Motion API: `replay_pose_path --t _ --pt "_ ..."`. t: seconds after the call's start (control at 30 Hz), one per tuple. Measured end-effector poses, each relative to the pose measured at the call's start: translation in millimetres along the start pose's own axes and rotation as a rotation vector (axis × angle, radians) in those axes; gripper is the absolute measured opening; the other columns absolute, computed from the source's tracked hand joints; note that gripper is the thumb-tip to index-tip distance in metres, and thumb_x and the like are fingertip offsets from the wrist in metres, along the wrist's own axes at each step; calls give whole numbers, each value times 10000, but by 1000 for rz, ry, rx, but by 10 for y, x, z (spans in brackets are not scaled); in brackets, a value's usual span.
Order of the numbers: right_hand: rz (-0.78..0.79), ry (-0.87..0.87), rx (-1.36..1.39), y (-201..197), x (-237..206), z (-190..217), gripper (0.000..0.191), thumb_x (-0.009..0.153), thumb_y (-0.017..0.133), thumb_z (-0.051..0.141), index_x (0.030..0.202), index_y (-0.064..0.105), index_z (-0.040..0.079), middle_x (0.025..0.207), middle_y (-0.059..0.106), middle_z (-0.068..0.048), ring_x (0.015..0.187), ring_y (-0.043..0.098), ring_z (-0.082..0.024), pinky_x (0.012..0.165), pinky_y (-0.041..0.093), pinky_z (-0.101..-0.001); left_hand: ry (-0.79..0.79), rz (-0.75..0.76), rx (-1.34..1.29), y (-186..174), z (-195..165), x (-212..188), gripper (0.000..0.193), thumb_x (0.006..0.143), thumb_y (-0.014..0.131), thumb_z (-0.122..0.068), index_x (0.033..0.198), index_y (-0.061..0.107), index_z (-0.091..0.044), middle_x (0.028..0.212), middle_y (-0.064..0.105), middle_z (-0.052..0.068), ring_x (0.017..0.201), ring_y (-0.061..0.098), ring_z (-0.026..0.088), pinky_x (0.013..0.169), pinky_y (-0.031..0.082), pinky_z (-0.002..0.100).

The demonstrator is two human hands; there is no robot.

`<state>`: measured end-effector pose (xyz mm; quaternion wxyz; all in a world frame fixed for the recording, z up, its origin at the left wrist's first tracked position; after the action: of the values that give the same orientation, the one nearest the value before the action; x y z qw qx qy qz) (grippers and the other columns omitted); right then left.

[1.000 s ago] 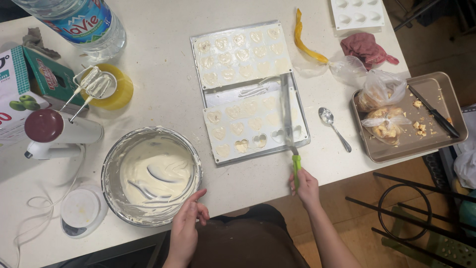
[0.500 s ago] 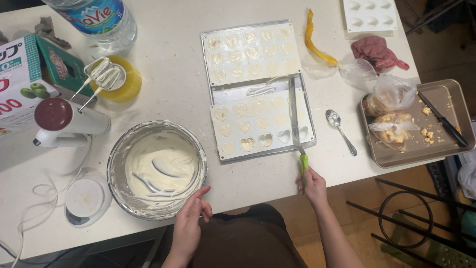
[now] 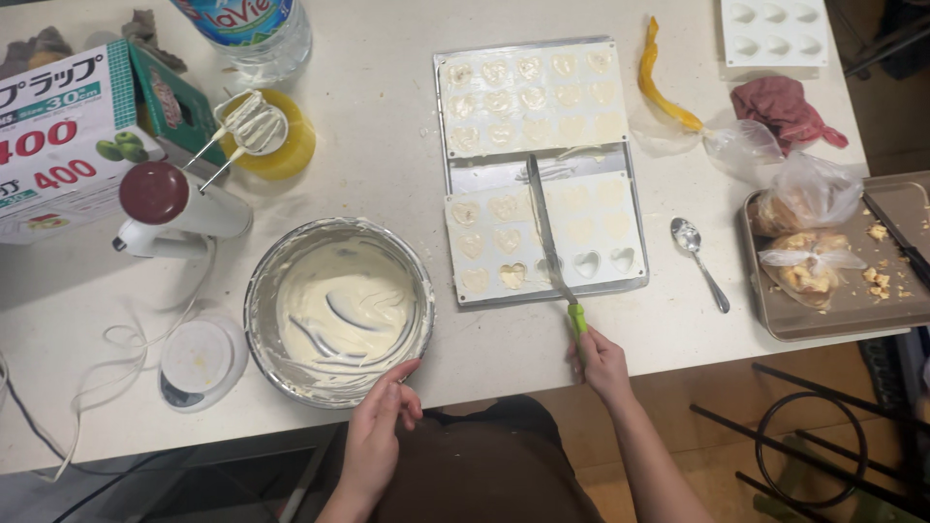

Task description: The person holds a metal bowl of white cream in one hand and uses a spatula to scoop the cream and fill the cavities of a heart-shaped mold tray on the table, repeating the scoop-and-fill motion across the tray.

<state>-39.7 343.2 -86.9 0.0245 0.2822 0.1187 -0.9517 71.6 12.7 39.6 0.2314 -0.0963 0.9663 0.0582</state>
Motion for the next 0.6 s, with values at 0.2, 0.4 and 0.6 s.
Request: replay_pose_path --t 0.2,0.4,0.6 --pt "78 4 16 402 -115 29 292 1029 486 238 1029 715 56 619 591 -10 441 506 -89 405 434 -273 2 -6 -25 -199 22 -70 507 1056 394 -309 1389 595 16 789 593 12 733 513 98 701 439 243" --pt "156 13 29 864 -281 100 313 1044 501 248 986 715 28 602 575 -22 425 497 -97 399 422 -272 13 -13 -2 -477 59 -162 511 1049 399 -313 1392 596 12 782 595 16 731 522 97 700 441 242" --pt "188 11 50 1225 -481 34 338 1057 491 275 972 704 27 610 571 -12 451 493 -88 406 410 -268 53 3 -6 -825 77 -223 504 1057 399 -305 1389 594 20 794 594 19 733 516 102 717 443 244"
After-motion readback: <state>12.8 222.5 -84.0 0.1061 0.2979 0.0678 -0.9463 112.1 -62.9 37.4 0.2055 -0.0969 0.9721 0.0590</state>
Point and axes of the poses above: each hand's wrist, its own x-axis towards the middle knuckle, its own y-axis out of the palm, z = x × y, the point moved 1 cm from there along x, towards the middle knuckle
